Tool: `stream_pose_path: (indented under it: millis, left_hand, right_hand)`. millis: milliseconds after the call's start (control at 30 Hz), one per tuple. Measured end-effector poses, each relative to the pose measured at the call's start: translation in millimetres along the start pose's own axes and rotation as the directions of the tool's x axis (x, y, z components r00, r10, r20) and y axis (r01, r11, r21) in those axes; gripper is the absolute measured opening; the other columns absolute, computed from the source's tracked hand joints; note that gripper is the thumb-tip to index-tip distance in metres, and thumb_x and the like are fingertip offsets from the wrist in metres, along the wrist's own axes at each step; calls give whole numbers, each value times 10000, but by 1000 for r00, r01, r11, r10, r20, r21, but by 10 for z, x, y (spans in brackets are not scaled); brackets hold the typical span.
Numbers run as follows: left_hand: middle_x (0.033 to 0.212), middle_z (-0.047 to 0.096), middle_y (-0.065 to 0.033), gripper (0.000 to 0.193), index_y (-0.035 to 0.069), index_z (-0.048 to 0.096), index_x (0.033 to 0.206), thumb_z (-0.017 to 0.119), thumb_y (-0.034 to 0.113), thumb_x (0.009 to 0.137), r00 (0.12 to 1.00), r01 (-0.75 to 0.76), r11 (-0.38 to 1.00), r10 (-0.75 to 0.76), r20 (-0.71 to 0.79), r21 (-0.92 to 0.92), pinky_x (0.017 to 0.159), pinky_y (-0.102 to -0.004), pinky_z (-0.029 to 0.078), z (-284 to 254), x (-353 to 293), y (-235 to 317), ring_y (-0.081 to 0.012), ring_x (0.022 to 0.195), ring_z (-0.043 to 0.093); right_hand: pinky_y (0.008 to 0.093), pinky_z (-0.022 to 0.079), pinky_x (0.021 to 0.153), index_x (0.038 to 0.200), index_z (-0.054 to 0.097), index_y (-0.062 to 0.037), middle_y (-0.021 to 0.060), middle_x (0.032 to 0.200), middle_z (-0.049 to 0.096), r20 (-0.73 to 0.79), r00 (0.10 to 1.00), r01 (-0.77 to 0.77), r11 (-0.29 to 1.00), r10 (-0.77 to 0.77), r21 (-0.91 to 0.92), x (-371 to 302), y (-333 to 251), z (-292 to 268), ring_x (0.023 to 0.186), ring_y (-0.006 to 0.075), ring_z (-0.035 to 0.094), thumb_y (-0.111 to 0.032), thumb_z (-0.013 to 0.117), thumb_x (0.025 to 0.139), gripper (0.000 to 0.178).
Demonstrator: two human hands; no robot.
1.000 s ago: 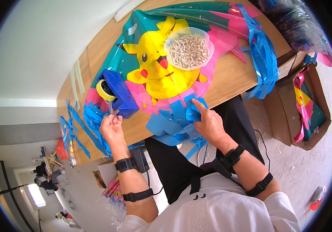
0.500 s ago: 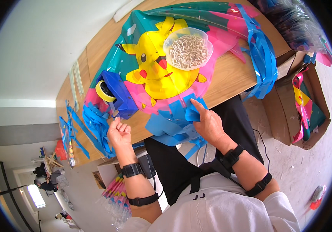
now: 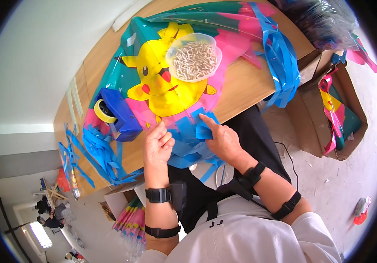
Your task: The recorder is attaching decorative blue plastic strips to a Pikachu-themed kite using tape and a tape dispenser.
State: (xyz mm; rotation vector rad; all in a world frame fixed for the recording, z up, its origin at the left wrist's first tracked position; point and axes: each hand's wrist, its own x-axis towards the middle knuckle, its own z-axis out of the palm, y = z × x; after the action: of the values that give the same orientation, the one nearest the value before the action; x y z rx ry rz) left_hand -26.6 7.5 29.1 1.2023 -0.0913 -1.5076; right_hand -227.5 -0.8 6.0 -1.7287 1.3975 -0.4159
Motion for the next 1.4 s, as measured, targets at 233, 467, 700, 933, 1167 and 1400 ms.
stream_pose_path:
  millis: [233,467,700,933,1167,1400]
  left_hand:
    - [554,326,59,165,-16,570,988,578,111,882,990,137,982,-137,-10,133,376,-217,228,413,257,-257,-44,393,272]
    - [538,323,66,215,-47,577,1013,581,125,885,986,160,969,-150,-68,188,375,-216,226,453,304,-364,-40,387,277]
    - [542,341,66,152,-32,641,923,598,104,872,989,12,943,39,-145,333,368,-224,217,519,312,-430,-52,393,303]
    - [540,343,69,131,-36,654,906,590,72,867,976,-55,928,129,-178,368,353,-228,206,603,301,-498,-53,389,313]
    - [569,412,55,145,-33,666,916,565,64,880,968,-69,889,169,-187,452,341,-208,217,595,290,-515,-27,386,304]
    - [555,396,53,172,-4,642,1002,529,79,902,914,-305,799,398,-77,518,346,-203,224,493,344,-523,-25,399,303]
  right_hand:
    - [437,512,752,1343,457,-207,199,850,659,11,1000,-20,1000,20,5,6,15,-11,816,366,641,-42,584,703,673]
    - [448,510,743,1332,465,-206,203,840,658,26,999,-28,999,28,19,5,16,-33,805,372,639,-56,584,709,652]
    - [461,505,731,1325,471,-200,207,830,655,24,1000,-15,999,14,41,7,35,-30,793,378,636,-55,582,710,642]
    - [452,493,684,1332,465,-163,207,733,621,-62,993,101,994,-98,45,23,103,-10,724,379,619,-25,602,649,710]
    - [439,502,601,1379,372,-160,158,746,658,92,995,61,973,-41,-224,39,-43,-68,694,334,649,-80,590,709,709]
    - [438,497,586,1383,356,-136,154,744,658,80,992,114,968,-99,-225,23,-12,-47,684,330,652,-78,589,713,711]
